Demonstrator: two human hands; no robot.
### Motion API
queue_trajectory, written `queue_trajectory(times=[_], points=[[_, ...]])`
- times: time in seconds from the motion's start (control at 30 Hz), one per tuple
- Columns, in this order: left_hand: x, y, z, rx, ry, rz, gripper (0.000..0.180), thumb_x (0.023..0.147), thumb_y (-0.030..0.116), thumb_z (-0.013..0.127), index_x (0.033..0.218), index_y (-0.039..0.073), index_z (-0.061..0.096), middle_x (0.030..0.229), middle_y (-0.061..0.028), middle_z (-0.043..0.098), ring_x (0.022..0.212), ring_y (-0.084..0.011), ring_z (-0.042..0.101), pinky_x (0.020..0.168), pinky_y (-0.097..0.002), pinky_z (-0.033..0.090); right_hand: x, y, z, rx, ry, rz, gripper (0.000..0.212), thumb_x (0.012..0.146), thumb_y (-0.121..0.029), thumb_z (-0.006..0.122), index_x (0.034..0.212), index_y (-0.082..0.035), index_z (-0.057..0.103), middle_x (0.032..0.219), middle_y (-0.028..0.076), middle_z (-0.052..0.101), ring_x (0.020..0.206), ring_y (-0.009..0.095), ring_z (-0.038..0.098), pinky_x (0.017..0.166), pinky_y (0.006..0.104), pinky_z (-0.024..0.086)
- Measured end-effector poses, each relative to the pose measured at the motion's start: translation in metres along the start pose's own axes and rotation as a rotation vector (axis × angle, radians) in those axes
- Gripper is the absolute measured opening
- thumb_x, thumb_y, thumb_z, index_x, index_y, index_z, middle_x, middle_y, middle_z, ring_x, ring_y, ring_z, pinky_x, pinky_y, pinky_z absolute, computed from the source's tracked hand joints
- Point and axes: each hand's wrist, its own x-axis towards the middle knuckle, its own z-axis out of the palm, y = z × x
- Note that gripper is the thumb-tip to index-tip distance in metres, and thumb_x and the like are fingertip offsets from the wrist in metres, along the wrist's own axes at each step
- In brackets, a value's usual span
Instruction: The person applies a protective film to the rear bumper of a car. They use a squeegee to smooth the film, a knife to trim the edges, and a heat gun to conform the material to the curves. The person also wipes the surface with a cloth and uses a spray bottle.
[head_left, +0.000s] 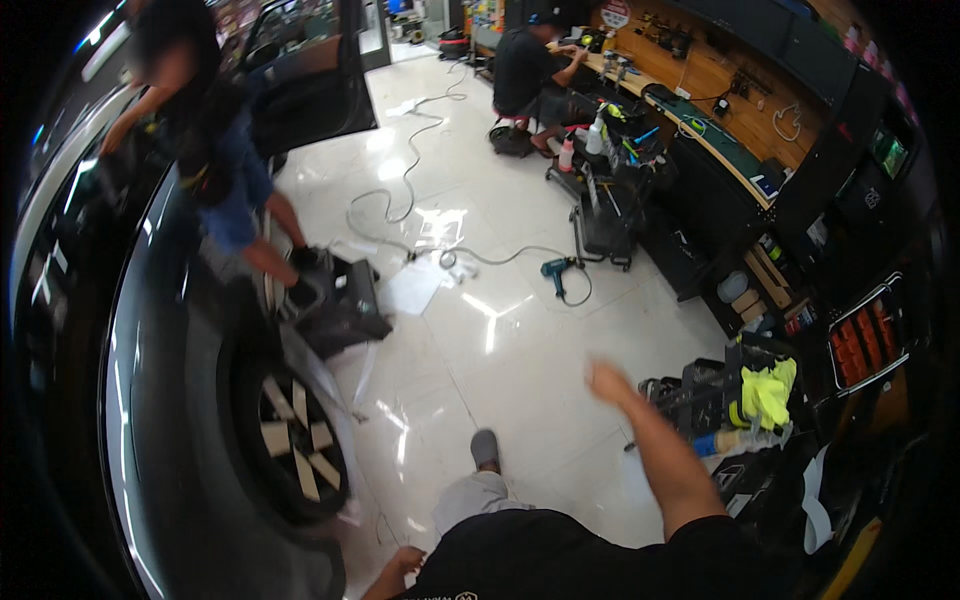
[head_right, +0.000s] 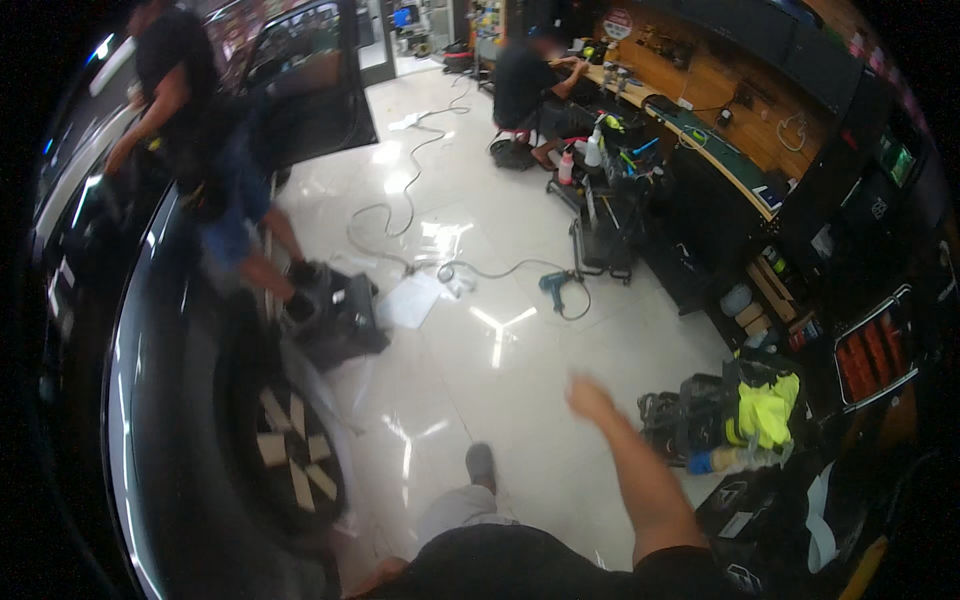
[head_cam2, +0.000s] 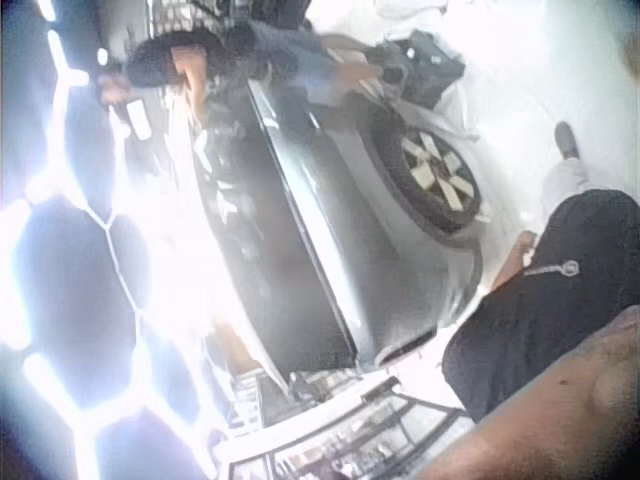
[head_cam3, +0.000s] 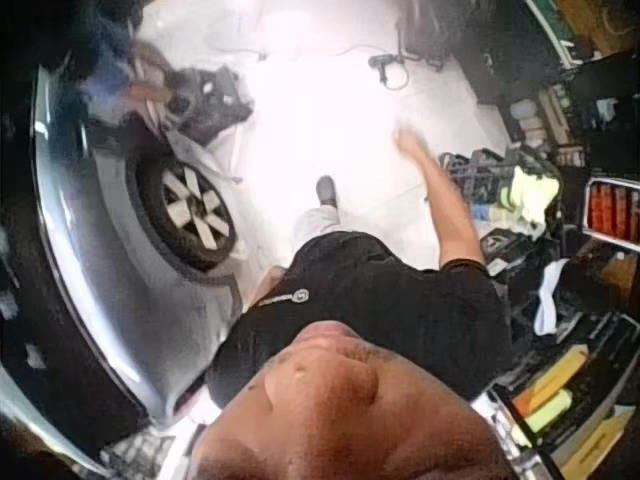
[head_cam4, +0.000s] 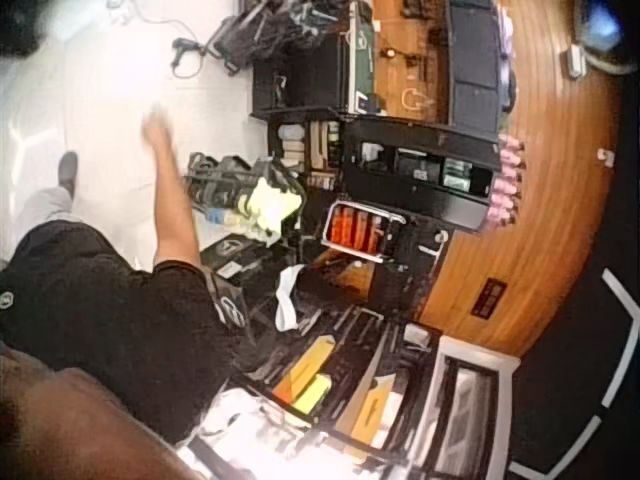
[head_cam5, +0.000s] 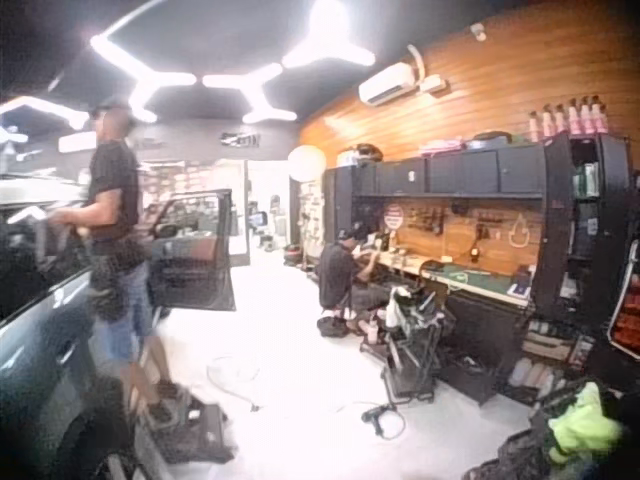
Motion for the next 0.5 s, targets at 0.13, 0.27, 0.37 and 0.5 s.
queue_trajectory(times=[0.13, 0.27, 0.37, 0.5], points=[[0.000, 0.143, -0.092, 0.013, 0.026, 0.157, 0.029, 0.091, 0.029, 0.056, 0.101, 0.002, 0.063, 0.093, -0.0100, 0.066, 0.076, -0.0223, 0.065, 0.058, -0.0386, 0.051, -0.118, 0.144, 0.212, 0.105, -0.637, 0.331, 0.036, 0.084, -0.028, 0.054, 0.112, -0.004, 0.058, 0.112, 0.022, 0.060, 0.104, 0.033, 0.058, 0.088, 0.0438, 0.045], [0.009, 0.303, -0.213, -0.155, 0.232, 0.040, 0.027, 0.090, 0.028, 0.056, 0.101, 0.005, 0.065, 0.093, -0.0100, 0.066, 0.082, -0.0226, 0.064, 0.063, -0.0385, 0.052, -0.180, 0.163, 0.221, 0.541, -0.748, 0.868, 0.030, 0.082, -0.032, 0.058, 0.097, -0.007, 0.067, 0.105, 0.018, 0.063, 0.098, 0.028, 0.060, 0.083, 0.0410, 0.046], [0.042, 0.419, -0.359, 0.368, 0.439, 0.416, 0.023, 0.085, 0.023, 0.055, 0.090, 0.004, 0.066, 0.084, -0.0105, 0.065, 0.074, -0.0234, 0.063, 0.060, -0.0376, 0.050, -0.089, 0.139, 0.182, 0.614, -0.728, 0.909, 0.030, 0.082, -0.031, 0.058, 0.095, -0.005, 0.067, 0.102, 0.018, 0.064, 0.095, 0.030, 0.061, 0.081, 0.0427, 0.047], [0.073, 0.644, -0.391, -0.120, 0.505, 0.363, 0.022, 0.082, 0.018, 0.052, 0.069, 0.002, 0.059, 0.062, -0.0102, 0.058, 0.052, -0.0182, 0.053, 0.046, -0.0348, 0.041, 0.066, 0.183, 0.143, 0.435, -0.717, 0.737, 0.030, 0.081, -0.029, 0.059, 0.093, -0.002, 0.067, 0.097, 0.018, 0.066, 0.090, 0.033, 0.062, 0.078, 0.0450, 0.049]])
